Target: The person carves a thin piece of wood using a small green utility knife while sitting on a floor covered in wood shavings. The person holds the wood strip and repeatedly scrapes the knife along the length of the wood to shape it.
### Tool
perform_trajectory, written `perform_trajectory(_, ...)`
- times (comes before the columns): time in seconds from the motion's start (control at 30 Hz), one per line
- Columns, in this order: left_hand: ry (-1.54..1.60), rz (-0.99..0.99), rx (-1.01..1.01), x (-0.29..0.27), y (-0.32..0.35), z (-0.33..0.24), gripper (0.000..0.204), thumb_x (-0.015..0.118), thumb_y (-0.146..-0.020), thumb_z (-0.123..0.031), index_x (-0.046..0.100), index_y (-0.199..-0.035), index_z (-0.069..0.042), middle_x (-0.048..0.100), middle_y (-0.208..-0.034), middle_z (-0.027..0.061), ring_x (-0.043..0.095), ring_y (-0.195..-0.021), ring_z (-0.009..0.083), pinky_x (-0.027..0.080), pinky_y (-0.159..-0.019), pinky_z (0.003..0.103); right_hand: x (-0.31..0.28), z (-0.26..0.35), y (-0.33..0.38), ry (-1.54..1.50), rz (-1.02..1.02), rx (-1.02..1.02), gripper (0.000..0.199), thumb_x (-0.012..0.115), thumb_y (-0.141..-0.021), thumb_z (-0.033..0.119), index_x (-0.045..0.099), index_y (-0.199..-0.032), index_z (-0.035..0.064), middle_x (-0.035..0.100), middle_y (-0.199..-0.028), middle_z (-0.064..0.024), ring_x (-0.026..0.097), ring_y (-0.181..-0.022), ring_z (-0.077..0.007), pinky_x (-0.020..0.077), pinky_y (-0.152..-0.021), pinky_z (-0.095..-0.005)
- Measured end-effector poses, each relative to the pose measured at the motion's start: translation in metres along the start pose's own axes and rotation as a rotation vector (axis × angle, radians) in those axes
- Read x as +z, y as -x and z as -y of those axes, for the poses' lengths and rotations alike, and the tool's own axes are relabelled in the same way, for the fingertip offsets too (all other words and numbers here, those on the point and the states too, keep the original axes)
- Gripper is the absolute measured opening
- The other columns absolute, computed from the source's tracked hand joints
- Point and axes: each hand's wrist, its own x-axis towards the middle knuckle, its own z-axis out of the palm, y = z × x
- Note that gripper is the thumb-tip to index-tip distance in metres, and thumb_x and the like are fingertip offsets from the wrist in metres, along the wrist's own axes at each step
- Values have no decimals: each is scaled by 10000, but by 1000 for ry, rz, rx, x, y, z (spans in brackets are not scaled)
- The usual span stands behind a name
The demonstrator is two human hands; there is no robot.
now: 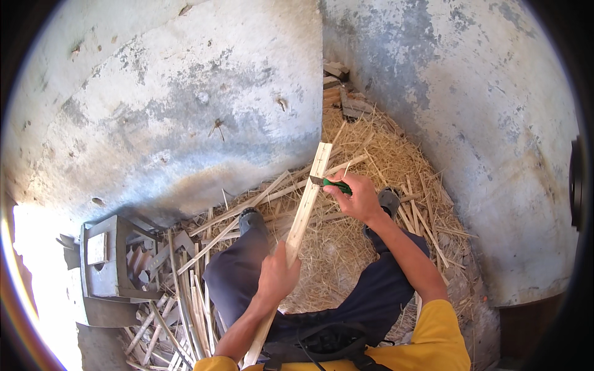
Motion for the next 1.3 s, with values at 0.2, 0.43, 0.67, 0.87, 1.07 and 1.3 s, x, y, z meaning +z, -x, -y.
perform_trajectory(0.2,-8,-8,27,-4,5,-1,429,677,-893,-118,527,-1236,92,669,-798,368,666,-786,585,534,-741,640,3,-8,0,62,-6,-1,289,785,-976,312,733,-1036,34,803,-955,-125,741,-709,-278,548,-629,-362)
perform_trajectory(0.43,-24,8,3,-5,22,10,337,692,-901,-120,509,-1115,64,663,-771,354,664,-773,579,527,-734,646,12,-30,-14,160,-28,13,267,738,-1020,316,718,-967,55,694,-729,-42,580,-570,-168,463,-557,-329)
perform_trajectory(0.67,-43,1,-16,-15,68,19,301,671,-916,-112,517,-1110,61,657,-737,342,662,-726,568,532,-692,638,-53,-107,-40,375,-228,347,307,613,-1096,381,652,-1067,78,596,-718,-41,532,-583,-183,452,-584,-364)
perform_trajectory(0.87,-70,29,-66,-24,42,0,413,703,-997,-306,488,-1022,45,648,-746,322,659,-774,551,507,-705,603,-11,-82,-10,-161,4,536,460,649,-1073,443,669,-1314,52,580,-700,1,466,-535,-113,418,-529,-329)
perform_trajectory(1.07,-201,106,-2,-27,7,-30,554,682,-1022,-469,503,-1070,54,680,-782,299,689,-796,512,521,-717,589,-2,-3,-24,-805,32,584,532,725,-1040,371,638,-1415,4,649,-761,30,360,-473,-24,276,-450,-223)
perform_trajectory(1.3,-106,363,60,-43,-36,-37,564,716,-991,-525,623,-1147,9,737,-882,236,740,-848,448,568,-754,508,-7,-15,-17,-757,-139,684,420,801,-987,190,664,-1339,7,608,-738,45,359,-496,-9,255,-449,-230)
